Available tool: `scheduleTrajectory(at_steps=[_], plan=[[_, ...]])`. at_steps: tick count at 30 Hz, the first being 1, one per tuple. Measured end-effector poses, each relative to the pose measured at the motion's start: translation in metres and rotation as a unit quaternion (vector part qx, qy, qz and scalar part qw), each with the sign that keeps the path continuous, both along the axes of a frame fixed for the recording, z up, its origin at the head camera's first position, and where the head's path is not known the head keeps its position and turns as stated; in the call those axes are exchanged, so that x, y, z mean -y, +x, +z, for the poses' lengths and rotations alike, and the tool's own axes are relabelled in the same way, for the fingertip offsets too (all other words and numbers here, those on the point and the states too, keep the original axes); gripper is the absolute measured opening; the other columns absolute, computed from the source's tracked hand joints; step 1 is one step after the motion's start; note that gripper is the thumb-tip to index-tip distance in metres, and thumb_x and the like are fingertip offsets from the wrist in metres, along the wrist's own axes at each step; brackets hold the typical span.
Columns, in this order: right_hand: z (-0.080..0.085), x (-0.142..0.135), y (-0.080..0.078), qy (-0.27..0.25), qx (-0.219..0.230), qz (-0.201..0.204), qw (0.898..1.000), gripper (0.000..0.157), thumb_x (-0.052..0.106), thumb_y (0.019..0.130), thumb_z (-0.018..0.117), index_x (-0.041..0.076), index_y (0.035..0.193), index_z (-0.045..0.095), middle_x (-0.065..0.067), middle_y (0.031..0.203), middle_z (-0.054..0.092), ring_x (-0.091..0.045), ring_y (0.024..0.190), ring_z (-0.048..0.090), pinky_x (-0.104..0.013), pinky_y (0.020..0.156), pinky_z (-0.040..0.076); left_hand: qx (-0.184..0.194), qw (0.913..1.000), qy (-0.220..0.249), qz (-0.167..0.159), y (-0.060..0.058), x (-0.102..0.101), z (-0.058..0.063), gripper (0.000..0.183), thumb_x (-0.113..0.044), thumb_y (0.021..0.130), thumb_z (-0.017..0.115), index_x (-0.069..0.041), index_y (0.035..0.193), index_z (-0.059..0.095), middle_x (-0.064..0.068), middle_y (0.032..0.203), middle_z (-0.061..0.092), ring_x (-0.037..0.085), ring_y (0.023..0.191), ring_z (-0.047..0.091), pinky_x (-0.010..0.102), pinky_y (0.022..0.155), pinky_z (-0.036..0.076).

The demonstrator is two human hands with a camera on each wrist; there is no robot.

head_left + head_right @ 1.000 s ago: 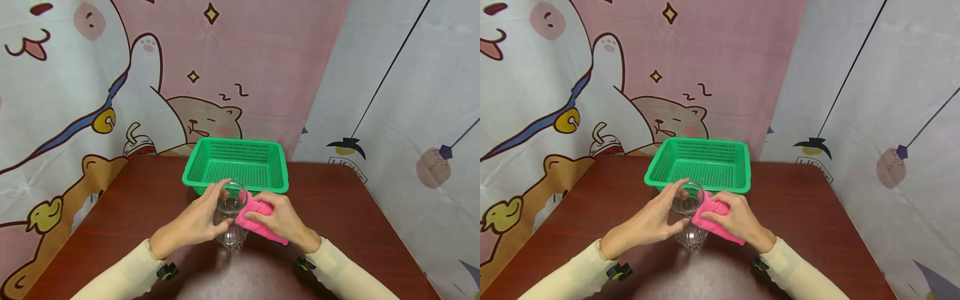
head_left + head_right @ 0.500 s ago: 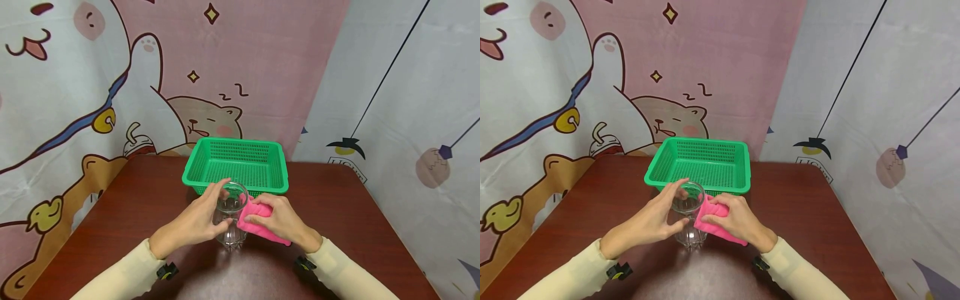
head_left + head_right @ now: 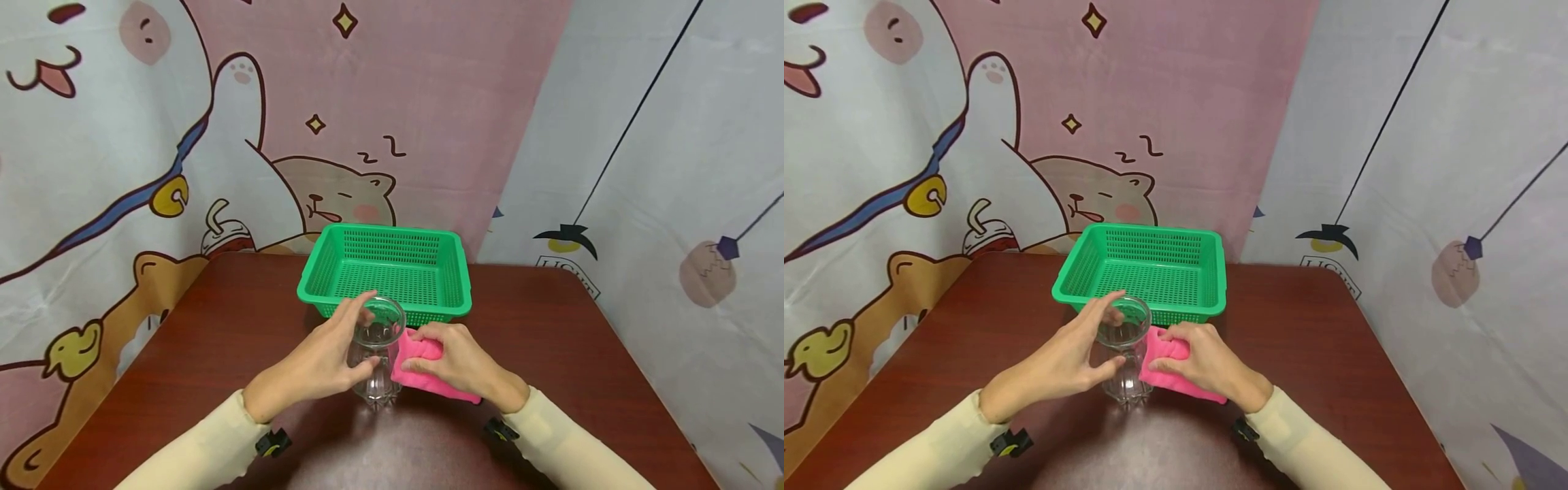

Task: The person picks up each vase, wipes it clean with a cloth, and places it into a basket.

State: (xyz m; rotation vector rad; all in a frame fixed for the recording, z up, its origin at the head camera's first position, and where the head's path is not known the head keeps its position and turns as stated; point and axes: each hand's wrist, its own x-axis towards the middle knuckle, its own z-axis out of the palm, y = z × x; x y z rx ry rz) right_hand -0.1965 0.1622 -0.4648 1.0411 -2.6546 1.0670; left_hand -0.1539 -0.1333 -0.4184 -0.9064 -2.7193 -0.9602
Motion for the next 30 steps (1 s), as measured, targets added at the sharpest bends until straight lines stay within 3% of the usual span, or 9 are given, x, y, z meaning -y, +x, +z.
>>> scheduleTrajectory(at_steps=[8, 13, 19, 23, 30], plan=[[-0.007, -0.003, -0.002, 0.035, 0.015, 0.013, 0.999, 0.027, 0.036, 0.093, 0.102, 0.019, 0.105, 0.085, 0.013, 0.09, 0.074, -0.002, 0.082, 0.06, -0.023, 0.074, 0.057, -0.001, 1.0, 0.001, 0.001, -0.001, 0.0, 0.001, 0.106, -0.023, 0.101, 0.09, -0.011, 0.183, 0.024, 0.013, 0.151, 0.063, 0.031, 0.132, 0.076, 0.045, 0.1, 0.065], [-0.012, -0.004, -0.003, 0.064, 0.013, 0.026, 0.998, 0.029, 0.04, 0.094, 0.1, 0.019, 0.098, 0.081, 0.012, 0.085, 0.069, -0.003, 0.081, 0.059, -0.023, 0.074, 0.057, 0.004, 1.0, 0.0, 0.0, -0.001, -0.001, 0.001, 0.106, -0.023, 0.101, 0.09, -0.011, 0.183, 0.023, 0.012, 0.151, 0.063, 0.03, 0.129, 0.075, 0.04, 0.096, 0.063], [-0.015, -0.005, -0.001, 0.094, 0.012, 0.025, 0.995, 0.034, 0.043, 0.094, 0.099, 0.014, 0.105, 0.086, 0.004, 0.101, 0.083, -0.012, 0.097, 0.078, -0.031, 0.086, 0.068, 0.008, 1.0, 0.0, 0.0, 0.0, -0.001, -0.001, 0.105, -0.023, 0.101, 0.09, -0.01, 0.182, 0.024, 0.012, 0.15, 0.063, 0.03, 0.127, 0.075, 0.036, 0.092, 0.061], [-0.017, -0.005, 0.001, 0.103, 0.012, 0.021, 0.994, 0.037, 0.042, 0.093, 0.101, 0.01, 0.107, 0.087, 0.001, 0.104, 0.085, -0.015, 0.099, 0.079, -0.034, 0.088, 0.069, 0.004, 1.0, 0.001, 0.003, -0.001, -0.002, -0.001, 0.105, -0.022, 0.101, 0.089, -0.011, 0.183, 0.024, 0.012, 0.151, 0.063, 0.03, 0.127, 0.075, 0.039, 0.094, 0.062], [-0.016, -0.004, 0.001, 0.107, 0.022, 0.017, 0.994, 0.036, 0.041, 0.092, 0.102, 0.011, 0.106, 0.086, 0.003, 0.1, 0.083, -0.011, 0.094, 0.076, -0.031, 0.084, 0.067, 0.007, 1.0, 0.0, 0.006, -0.001, -0.003, 0.0, 0.106, -0.022, 0.101, 0.09, -0.012, 0.183, 0.024, 0.012, 0.152, 0.063, 0.021, 0.11, 0.071, 0.029, 0.083, 0.056]])
